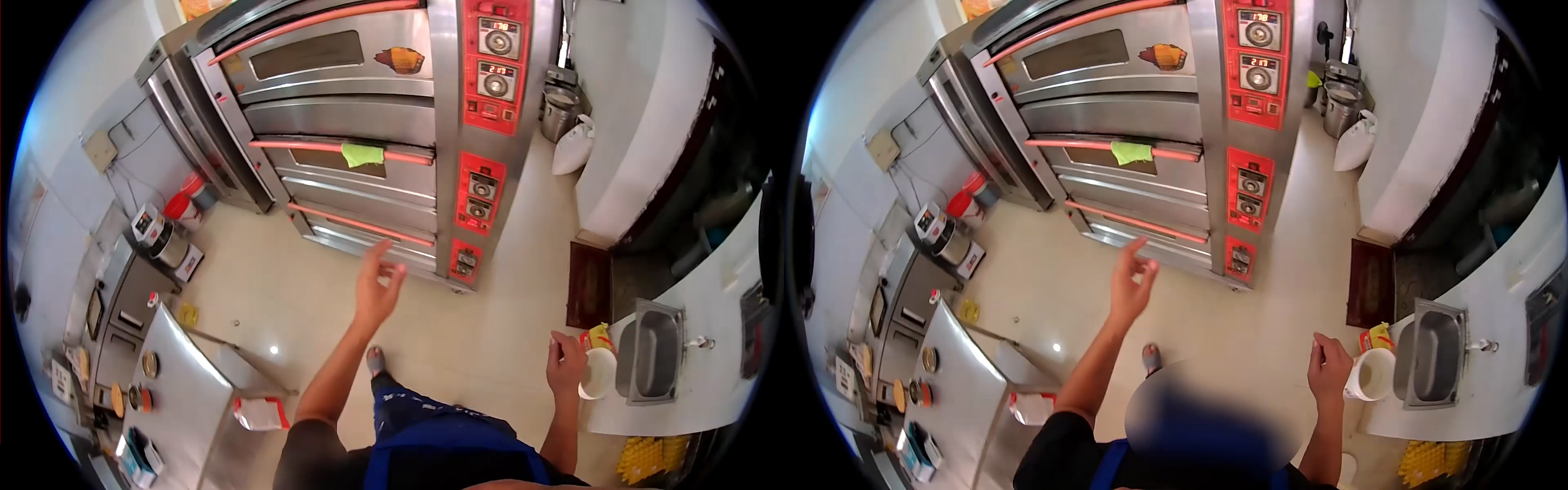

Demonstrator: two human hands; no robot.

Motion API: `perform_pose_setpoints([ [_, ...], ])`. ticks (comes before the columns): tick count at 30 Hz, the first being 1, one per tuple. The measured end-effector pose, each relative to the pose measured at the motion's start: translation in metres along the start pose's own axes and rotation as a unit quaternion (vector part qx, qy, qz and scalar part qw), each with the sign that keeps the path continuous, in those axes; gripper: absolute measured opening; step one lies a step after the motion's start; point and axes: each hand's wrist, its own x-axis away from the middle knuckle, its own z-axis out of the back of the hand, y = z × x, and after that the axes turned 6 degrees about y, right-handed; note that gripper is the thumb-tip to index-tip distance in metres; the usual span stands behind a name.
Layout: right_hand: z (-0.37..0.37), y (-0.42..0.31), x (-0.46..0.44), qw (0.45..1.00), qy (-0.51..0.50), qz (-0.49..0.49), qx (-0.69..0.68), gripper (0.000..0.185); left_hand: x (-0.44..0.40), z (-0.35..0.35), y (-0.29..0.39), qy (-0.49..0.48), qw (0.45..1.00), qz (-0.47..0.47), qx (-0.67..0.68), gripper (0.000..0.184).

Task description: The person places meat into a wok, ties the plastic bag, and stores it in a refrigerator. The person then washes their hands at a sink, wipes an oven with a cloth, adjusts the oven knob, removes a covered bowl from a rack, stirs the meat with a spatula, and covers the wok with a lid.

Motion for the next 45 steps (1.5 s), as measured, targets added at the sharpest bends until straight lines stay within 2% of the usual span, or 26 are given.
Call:
perform_pose_setpoints([
  [1,-0.020,-0.013,-0.007,0.999,-0.021,-0.025,0.004,0.012,-0.036,0.010,-0.027,0.040,0.999,-0.012,-0.029,0.038],
  [2,-0.046,-0.026,-0.013,0.998,-0.038,-0.052,0.007,0.013,-0.078,0.020,-0.043,0.029,0.999,-0.020,-0.030,0.038],
  [4,-0.096,-0.043,-0.014,0.997,0.004,-0.072,0.006,0.012,-0.171,0.040,-0.054,0.039,0.981,-0.157,-0.103,0.021],
  [6,-0.143,-0.057,-0.028,0.995,0.048,-0.082,0.037,0.012,-0.277,0.056,-0.052,0.067,0.958,-0.251,-0.118,0.011],
  [8,-0.178,-0.091,-0.053,0.993,0.061,-0.097,0.037,0.012,-0.383,0.064,-0.037,0.134,0.914,-0.352,-0.154,0.019],
  [10,-0.206,-0.118,-0.084,0.991,0.075,-0.106,0.039,0.012,-0.474,0.069,-0.015,0.169,0.884,-0.387,-0.201,0.034],
  [11,-0.216,-0.130,-0.099,0.991,0.078,-0.100,0.043,0.011,-0.509,0.068,-0.006,0.167,0.875,-0.367,-0.267,0.046],
  [12,-0.228,-0.141,-0.113,0.991,0.081,-0.093,0.047,0.011,-0.543,0.066,-0.004,0.143,0.878,-0.364,-0.276,0.052],
  [13,-0.241,-0.150,-0.125,0.990,0.089,-0.095,0.052,0.011,-0.570,0.062,-0.004,0.107,0.883,-0.327,-0.320,0.042],
  [15,-0.261,-0.161,-0.147,0.990,0.094,-0.089,0.053,0.011,-0.610,0.051,-0.014,0.101,0.880,-0.320,-0.337,0.030],
  [18,-0.290,-0.167,-0.162,0.990,0.048,-0.119,0.062,0.011,-0.599,0.050,-0.025,0.152,0.897,-0.330,-0.251,0.020],
  [21,-0.305,-0.160,-0.169,0.990,0.018,-0.100,0.100,0.012,-0.531,0.063,-0.035,0.230,0.902,-0.320,-0.175,0.016],
  [22,-0.310,-0.152,-0.167,0.990,0.051,-0.093,0.098,0.013,-0.505,0.067,-0.046,0.233,0.913,-0.305,-0.139,0.018],
  [23,-0.313,-0.144,-0.167,0.989,0.059,-0.092,0.095,0.013,-0.484,0.067,-0.055,0.278,0.896,-0.319,-0.135,0.022],
  [25,-0.313,-0.131,-0.169,0.979,0.103,-0.142,0.104,0.012,-0.450,0.069,-0.080,0.285,0.895,-0.317,-0.129,0.023],
  [28,-0.307,-0.123,-0.186,0.978,0.107,-0.130,0.126,0.011,-0.432,0.071,-0.089,0.283,0.897,-0.314,-0.126,0.022],
  [30,-0.303,-0.127,-0.202,0.978,0.107,-0.106,0.144,0.010,-0.431,0.072,-0.090,0.277,0.901,-0.311,-0.124,0.022],
  [37,-0.302,-0.130,-0.223,0.977,0.105,-0.120,0.143,0.010,-0.444,0.071,-0.085,0.278,0.892,-0.334,-0.122,0.024],
  [41,-0.300,-0.119,-0.236,0.984,0.094,-0.097,0.112,0.015,-0.501,0.075,-0.056,0.225,0.893,-0.355,-0.158,0.021],
  [42,-0.298,-0.134,-0.255,0.986,0.105,-0.073,0.110,0.017,-0.520,0.070,-0.051,0.244,0.877,-0.378,-0.172,0.017],
  [43,-0.298,-0.137,-0.267,0.987,0.119,-0.080,0.078,0.016,-0.536,0.064,-0.045,0.232,0.887,-0.368,-0.155,0.013],
  [44,-0.293,-0.145,-0.283,0.989,0.112,-0.074,0.063,0.014,-0.555,0.053,-0.045,0.261,0.879,-0.364,-0.163,0.011],
  [45,-0.294,-0.144,-0.296,0.991,0.129,-0.038,0.023,0.014,-0.569,0.050,-0.041,0.246,0.871,-0.385,-0.179,0.012],
])
